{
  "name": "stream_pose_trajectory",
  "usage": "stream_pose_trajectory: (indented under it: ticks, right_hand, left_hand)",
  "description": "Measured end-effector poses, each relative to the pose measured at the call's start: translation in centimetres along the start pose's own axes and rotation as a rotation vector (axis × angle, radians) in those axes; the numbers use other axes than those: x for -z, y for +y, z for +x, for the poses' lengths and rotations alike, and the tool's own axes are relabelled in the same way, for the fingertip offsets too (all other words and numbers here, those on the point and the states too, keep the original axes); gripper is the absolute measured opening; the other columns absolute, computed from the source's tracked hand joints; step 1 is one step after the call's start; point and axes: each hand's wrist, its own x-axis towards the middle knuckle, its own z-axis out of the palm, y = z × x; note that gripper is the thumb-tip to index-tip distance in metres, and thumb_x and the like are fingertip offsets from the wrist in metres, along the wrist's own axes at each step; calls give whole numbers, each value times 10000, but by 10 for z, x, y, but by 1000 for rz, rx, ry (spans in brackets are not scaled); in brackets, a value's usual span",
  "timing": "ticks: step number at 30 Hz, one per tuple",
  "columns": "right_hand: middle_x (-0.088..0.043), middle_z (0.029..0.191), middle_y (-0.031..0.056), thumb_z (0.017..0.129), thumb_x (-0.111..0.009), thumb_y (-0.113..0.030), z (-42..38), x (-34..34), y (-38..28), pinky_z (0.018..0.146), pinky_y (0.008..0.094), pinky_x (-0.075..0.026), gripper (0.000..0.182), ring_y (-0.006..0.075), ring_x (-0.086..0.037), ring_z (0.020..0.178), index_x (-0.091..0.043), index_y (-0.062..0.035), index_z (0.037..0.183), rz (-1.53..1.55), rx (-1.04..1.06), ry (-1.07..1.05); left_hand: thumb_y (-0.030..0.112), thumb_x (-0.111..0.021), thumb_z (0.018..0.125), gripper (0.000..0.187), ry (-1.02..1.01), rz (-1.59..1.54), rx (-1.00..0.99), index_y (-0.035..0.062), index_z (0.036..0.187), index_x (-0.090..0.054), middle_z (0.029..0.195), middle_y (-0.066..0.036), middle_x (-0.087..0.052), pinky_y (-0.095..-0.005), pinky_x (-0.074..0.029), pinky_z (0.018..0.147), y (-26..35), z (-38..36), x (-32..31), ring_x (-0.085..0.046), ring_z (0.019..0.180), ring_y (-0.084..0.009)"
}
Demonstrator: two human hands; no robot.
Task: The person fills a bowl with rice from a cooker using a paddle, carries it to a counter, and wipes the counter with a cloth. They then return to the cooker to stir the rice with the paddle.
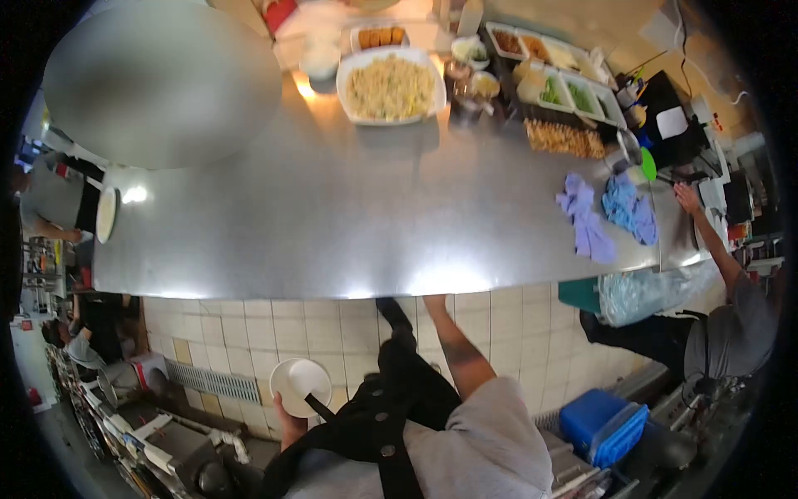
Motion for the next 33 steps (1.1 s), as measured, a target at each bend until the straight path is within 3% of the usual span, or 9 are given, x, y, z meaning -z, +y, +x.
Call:
stream_pose_trajectory:
  ticks: [2, 3, 4, 6, 11, 20, 25, 28, 33]
  right_hand:
    - [-566, 1119, 81, 995, -412, -305, -30, 12, 4, 801, 428, -506, 337, 249, -582, 958, -505, -54, 1201, 402, -59, -145]
    - [-592, 1096, 123, 995, -400, -222, -65, 21, -76, 857, 391, -511, 301, 243, -581, 1032, -514, 3, 1160, 690, -341, -265]
    - [-582, 1160, 148, 996, -390, -255, -69, 27, -52, 909, 432, -491, 329, 274, -562, 1108, -503, -20, 1196, 655, -579, -512]
    - [-607, 1139, 118, 989, -437, -320, -97, 32, -130, 872, 484, -491, 297, 295, -583, 1054, -530, -75, 1129, 706, -638, -956]
    - [-615, 1102, 92, 981, -492, -243, -104, -7, -260, 880, 453, -478, 189, 237, -584, 1053, -563, -96, 1076, 707, -555, -1249]
    - [-636, 973, 11, 982, -469, -305, -34, -111, -265, 822, 362, -496, 229, 163, -612, 912, -588, -118, 1039, 895, -515, -1076]
    - [-646, 991, 47, 976, -462, -311, -21, -137, -322, 836, 376, -499, 280, 187, -622, 915, -580, -80, 1080, 772, -394, -1025]
    - [-650, 974, 42, 975, -468, -313, 2, -164, -355, 776, 346, -510, 282, 177, -625, 872, -579, -83, 1096, 779, -335, -925]
    - [-613, 884, -18, 979, -466, -329, 67, -213, -406, 662, 286, -464, 228, 109, -578, 788, -574, -137, 1038, 745, -208, -883]
  left_hand:
    - [584, -375, 915, 673, -85, -49, -89, 101, 1383, -403, 1331, -66, -504, -401, -324, 1053, 36, -8, -40, -452, 1247, -245]
    - [600, -345, 919, 686, -95, -14, -151, 107, 1394, -392, 1353, -69, -488, -400, -316, 1064, 50, -9, -52, -437, 1266, -252]
    - [586, -329, 930, 668, -88, -28, -187, 111, 1397, -386, 1367, -67, -475, -396, -313, 1068, 64, -8, -64, -430, 1277, -249]
    - [577, -310, 938, 660, -96, 11, -322, 110, 1399, -382, 1368, -62, -476, -404, -328, 1061, 90, -3, -84, -429, 1280, -249]
    - [613, -318, 917, 665, -113, 116, -237, 149, 1391, -376, 1356, -75, -472, -469, -411, 971, 156, 15, -146, -465, 1240, -254]
    - [722, -335, 863, 771, -306, 371, -90, 126, 1338, -455, 1258, -94, -555, -478, -452, 911, 193, 94, -247, -493, 1190, -251]
    - [686, -211, 925, 742, -542, 378, -353, 129, 1372, -415, 1210, -101, -577, -420, -466, 897, 229, 144, -281, -541, 1138, -217]
    - [671, -297, 921, 718, -708, 393, -303, 123, 1372, -408, 1234, -101, -556, -421, -448, 891, 270, 178, -303, -536, 1115, -219]
    - [563, -519, 879, 661, -540, 607, -189, 122, 1358, -405, 1244, -72, -544, -419, -472, 800, 346, 221, -363, -532, 1068, -233]
